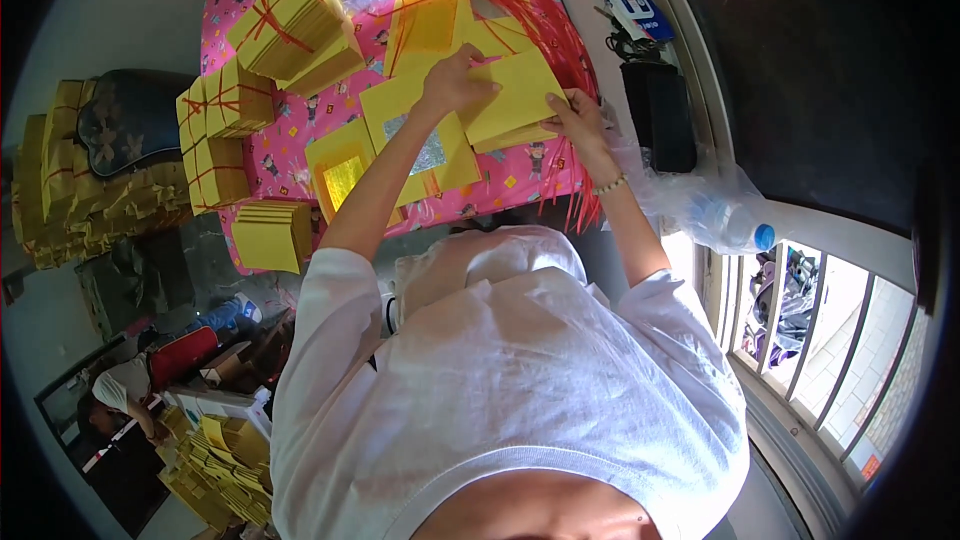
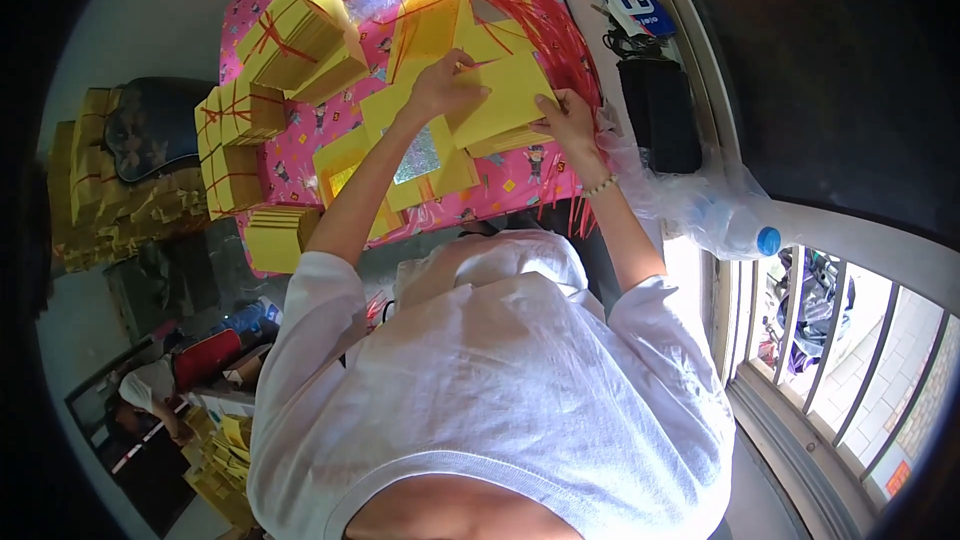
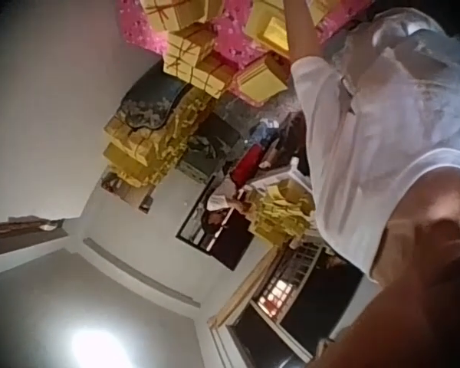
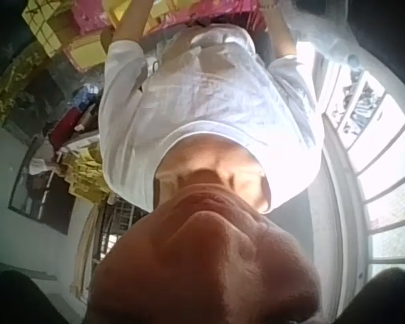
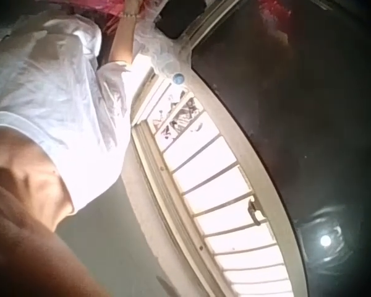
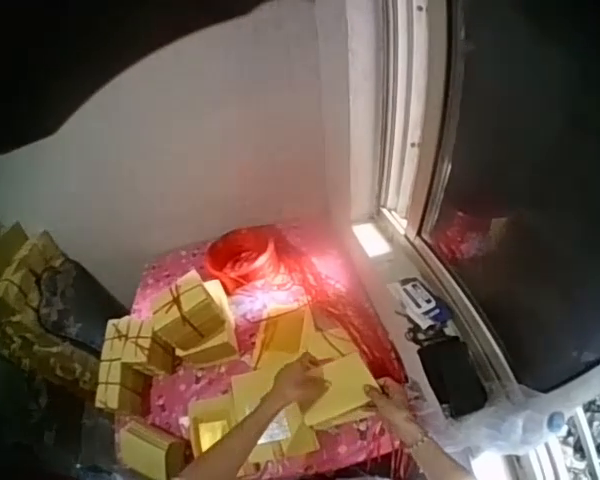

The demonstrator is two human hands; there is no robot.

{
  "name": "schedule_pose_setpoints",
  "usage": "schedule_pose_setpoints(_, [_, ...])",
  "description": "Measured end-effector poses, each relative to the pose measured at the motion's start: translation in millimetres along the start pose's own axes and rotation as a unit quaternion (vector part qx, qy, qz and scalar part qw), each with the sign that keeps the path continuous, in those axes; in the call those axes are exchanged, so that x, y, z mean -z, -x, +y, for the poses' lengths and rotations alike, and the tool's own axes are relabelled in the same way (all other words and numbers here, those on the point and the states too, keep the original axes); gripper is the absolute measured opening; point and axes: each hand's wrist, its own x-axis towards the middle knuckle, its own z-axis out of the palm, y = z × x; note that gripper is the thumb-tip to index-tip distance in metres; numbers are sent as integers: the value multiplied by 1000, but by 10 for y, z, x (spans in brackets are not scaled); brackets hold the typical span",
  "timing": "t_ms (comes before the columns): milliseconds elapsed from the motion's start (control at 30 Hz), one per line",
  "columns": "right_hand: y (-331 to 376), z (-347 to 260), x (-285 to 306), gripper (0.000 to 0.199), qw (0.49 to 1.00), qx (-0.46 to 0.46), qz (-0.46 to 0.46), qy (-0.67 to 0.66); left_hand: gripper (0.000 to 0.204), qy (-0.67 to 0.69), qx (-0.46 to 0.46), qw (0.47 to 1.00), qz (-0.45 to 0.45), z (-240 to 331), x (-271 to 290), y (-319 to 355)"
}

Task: Bundling and tying stacks of yellow joss paper with red plastic ribbons.

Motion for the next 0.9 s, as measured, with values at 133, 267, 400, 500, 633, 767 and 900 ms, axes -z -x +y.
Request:
schedule_pose_setpoints(133, [-96, 191, 34, 23, 999, -28, 43, 13, 57, -10, 14, 998, -53, -63, -169, -157])
schedule_pose_setpoints(267, [-143, 342, 87, 24, 997, -47, 65, 7, 55, -17, 14, 998, -62, -88, -309, -220])
schedule_pose_setpoints(400, [-150, 419, 73, 24, 996, -62, 70, 11, 52, -28, 6, 997, -68, -156, -368, -288])
schedule_pose_setpoints(500, [-121, 383, 67, 24, 994, -81, 78, -1, 51, -20, -3, 996, -85, -150, -331, -353])
schedule_pose_setpoints(633, [-118, 388, 73, 26, 992, -92, 87, 18, 52, -23, -4, 996, -81, -126, -369, -386])
schedule_pose_setpoints(767, [-91, 407, 33, 29, 988, -68, 98, 102, 51, -62, 12, 993, -102, -162, -463, -356])
schedule_pose_setpoints(900, [-93, 495, 62, 34, 988, -30, 101, 112, 50, -52, 2, 994, -95, -250, -526, -359])
